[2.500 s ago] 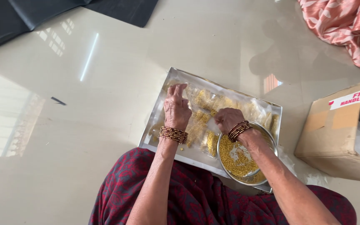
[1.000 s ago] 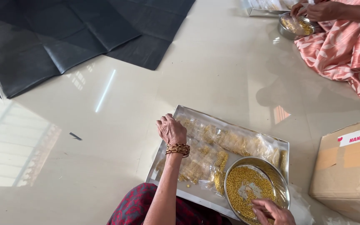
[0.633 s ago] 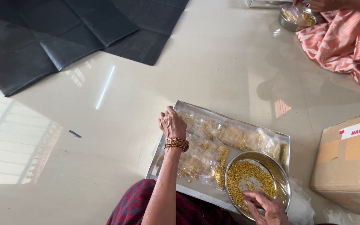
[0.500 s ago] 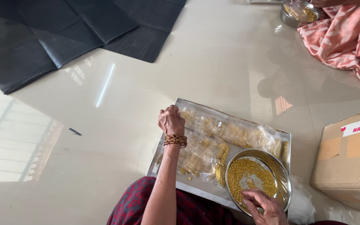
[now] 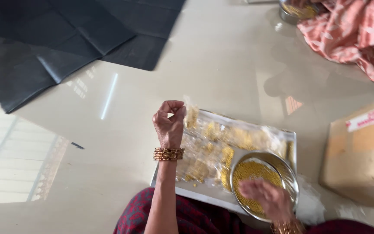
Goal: The person sits on the floor filling small clear plastic bags with yellow beads from a metal bowl and sealing each bag by hand. They place the filled bags in rows on a tray beside them and continue filling more bags.
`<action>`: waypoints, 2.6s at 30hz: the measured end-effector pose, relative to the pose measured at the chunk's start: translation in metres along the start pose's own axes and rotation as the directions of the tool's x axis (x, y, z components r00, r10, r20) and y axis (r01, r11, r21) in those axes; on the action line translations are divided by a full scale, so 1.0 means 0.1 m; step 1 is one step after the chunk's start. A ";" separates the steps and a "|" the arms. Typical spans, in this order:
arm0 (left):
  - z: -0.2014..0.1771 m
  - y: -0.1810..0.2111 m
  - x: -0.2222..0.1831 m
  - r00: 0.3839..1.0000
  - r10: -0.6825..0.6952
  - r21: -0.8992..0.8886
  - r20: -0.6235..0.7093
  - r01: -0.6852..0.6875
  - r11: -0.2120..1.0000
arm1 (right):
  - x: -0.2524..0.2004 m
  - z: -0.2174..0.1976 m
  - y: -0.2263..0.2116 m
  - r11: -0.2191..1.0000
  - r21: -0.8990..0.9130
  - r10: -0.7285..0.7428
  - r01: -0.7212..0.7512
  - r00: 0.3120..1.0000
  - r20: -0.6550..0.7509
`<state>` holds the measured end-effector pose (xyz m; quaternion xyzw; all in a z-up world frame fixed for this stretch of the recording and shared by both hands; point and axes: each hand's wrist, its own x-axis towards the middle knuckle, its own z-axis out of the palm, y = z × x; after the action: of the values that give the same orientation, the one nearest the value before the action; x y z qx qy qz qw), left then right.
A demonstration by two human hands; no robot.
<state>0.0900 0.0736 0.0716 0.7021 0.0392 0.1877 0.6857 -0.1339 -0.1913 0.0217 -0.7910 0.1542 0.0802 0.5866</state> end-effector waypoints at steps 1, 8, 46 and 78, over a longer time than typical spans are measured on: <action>0.05 0.12 -0.13 1.000 -0.010 -0.002 0.022 0.010 1.000 | 0.09 0.03 -0.04 1.000 0.005 0.016 -0.016 1.000 -0.017; 0.48 0.39 -1.36 0.884 -0.152 -0.201 0.442 0.263 0.944 | 0.31 0.00 0.24 0.422 0.906 -0.293 -0.047 0.938 0.185; 1.09 -0.83 -2.53 0.358 -0.673 0.151 0.648 0.805 0.574 | -0.16 -0.56 0.35 0.889 -0.456 -0.269 0.041 0.852 -0.449; 0.93 -0.69 -2.34 0.576 -0.535 0.172 0.618 0.565 0.807 | -0.16 -0.64 0.43 0.990 -0.057 -0.142 0.133 0.831 -0.538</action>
<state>-0.0831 -0.0832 -0.0443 0.6598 0.0145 -0.2841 0.6956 -0.1666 -0.2611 0.0070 -0.7954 0.2551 -0.1869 0.5170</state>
